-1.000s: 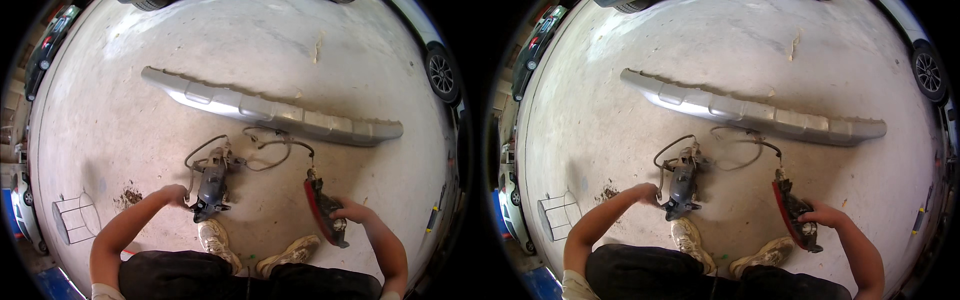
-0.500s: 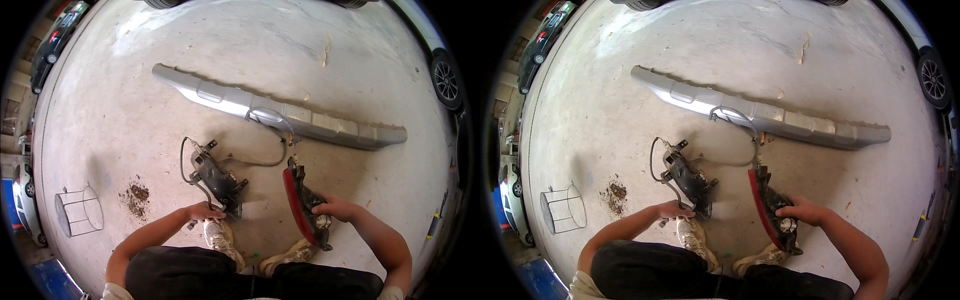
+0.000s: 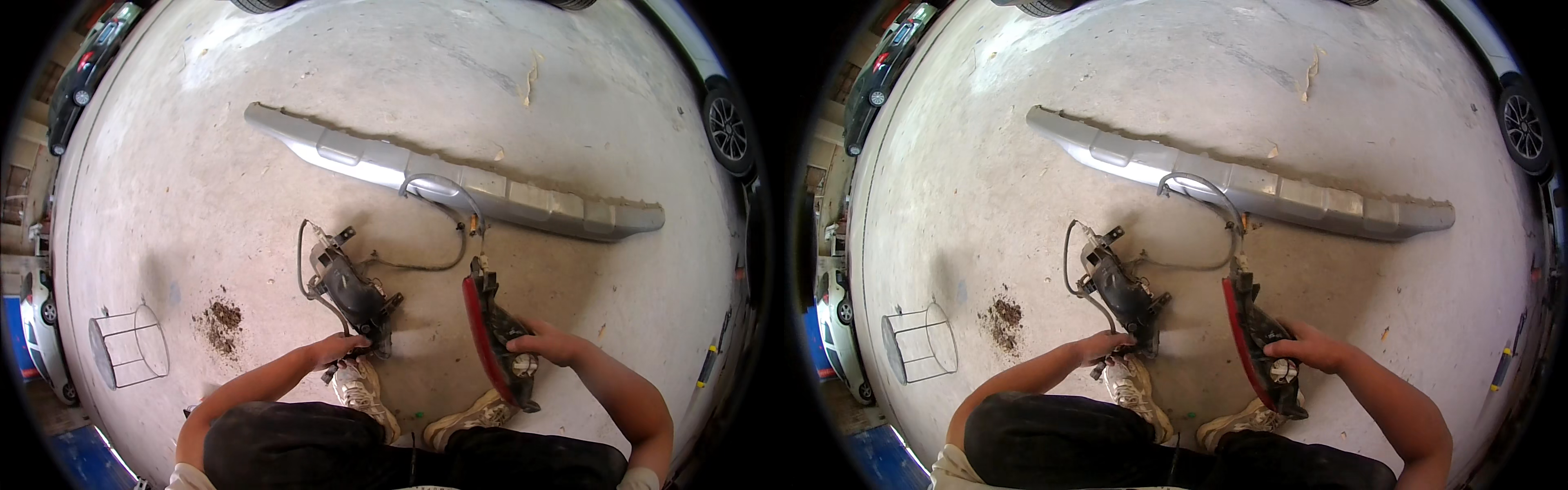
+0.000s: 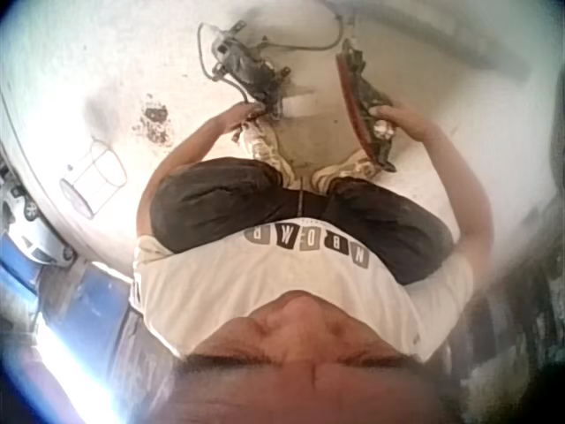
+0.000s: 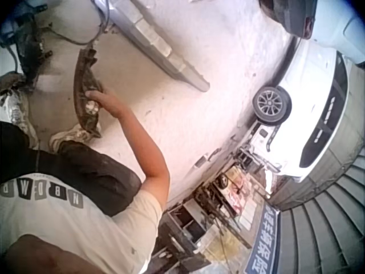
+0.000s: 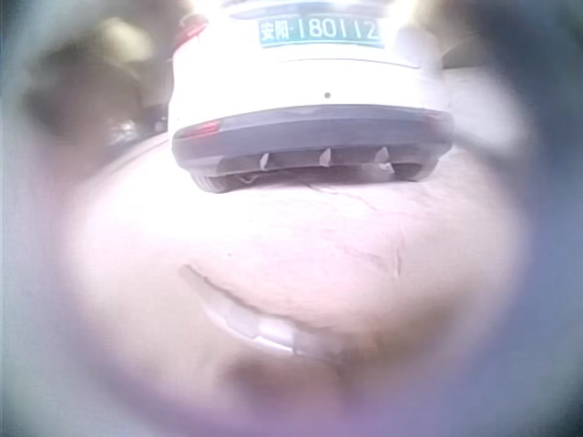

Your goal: The person uses a yellow-handled screwdriver to pry and separate a car bumper from its mounting points. After detaching the bumper, the person lifts it off the vehicle and places it on the floor. Finally, the person removes two black plastic components from the detached bumper.

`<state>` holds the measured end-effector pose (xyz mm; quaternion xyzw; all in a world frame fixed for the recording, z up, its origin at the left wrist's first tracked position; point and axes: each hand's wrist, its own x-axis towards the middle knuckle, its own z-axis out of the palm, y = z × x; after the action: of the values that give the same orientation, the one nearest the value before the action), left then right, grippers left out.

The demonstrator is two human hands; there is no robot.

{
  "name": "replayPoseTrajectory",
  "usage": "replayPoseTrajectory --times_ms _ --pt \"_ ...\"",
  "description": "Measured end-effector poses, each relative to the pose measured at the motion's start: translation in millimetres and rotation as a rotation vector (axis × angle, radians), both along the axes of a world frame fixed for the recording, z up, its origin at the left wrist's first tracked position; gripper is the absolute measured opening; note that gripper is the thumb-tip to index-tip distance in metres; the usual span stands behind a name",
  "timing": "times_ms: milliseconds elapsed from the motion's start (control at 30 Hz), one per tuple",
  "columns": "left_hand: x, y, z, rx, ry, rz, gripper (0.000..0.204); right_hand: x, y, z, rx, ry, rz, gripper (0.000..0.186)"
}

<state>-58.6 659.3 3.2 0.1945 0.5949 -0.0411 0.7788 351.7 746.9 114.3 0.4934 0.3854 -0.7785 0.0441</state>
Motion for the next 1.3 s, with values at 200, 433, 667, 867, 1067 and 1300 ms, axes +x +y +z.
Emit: replayPoseTrajectory --times_ms 200,433,667,867,1067,1300 --pt "10.0 2.1 9.3 0.103 0.226 -0.085 0.046 -7.4 -0.8 -2.8 0.075 -0.011 -0.01 0.071" --pt "-0.6 5.4 7.2 0.114 0.18 0.059 0.035 -14.9 5.5 6.5 0.109 -0.014 0.04 0.071" --pt "-10.3 -5.2 -11.3 0.198 0.212 0.117 0.03 -8.9 0.9 -1.6 0.134 -0.063 0.098 0.074" --pt "5.5 13.6 26.9 0.109 0.191 0.105 0.028 -24.4 4.0 7.4 0.128 -0.037 0.068 0.075" --pt "-10.6 21.4 36.4 0.081 -0.108 0.46 0.019 -35.2 3.9 -3.1 0.019 -0.03 -0.057 0.071" --pt "18.6 49.5 110.4 0.409 -0.521 0.518 0.046 -68.0 1.1 14.1 0.095 -0.21 -0.045 0.073"
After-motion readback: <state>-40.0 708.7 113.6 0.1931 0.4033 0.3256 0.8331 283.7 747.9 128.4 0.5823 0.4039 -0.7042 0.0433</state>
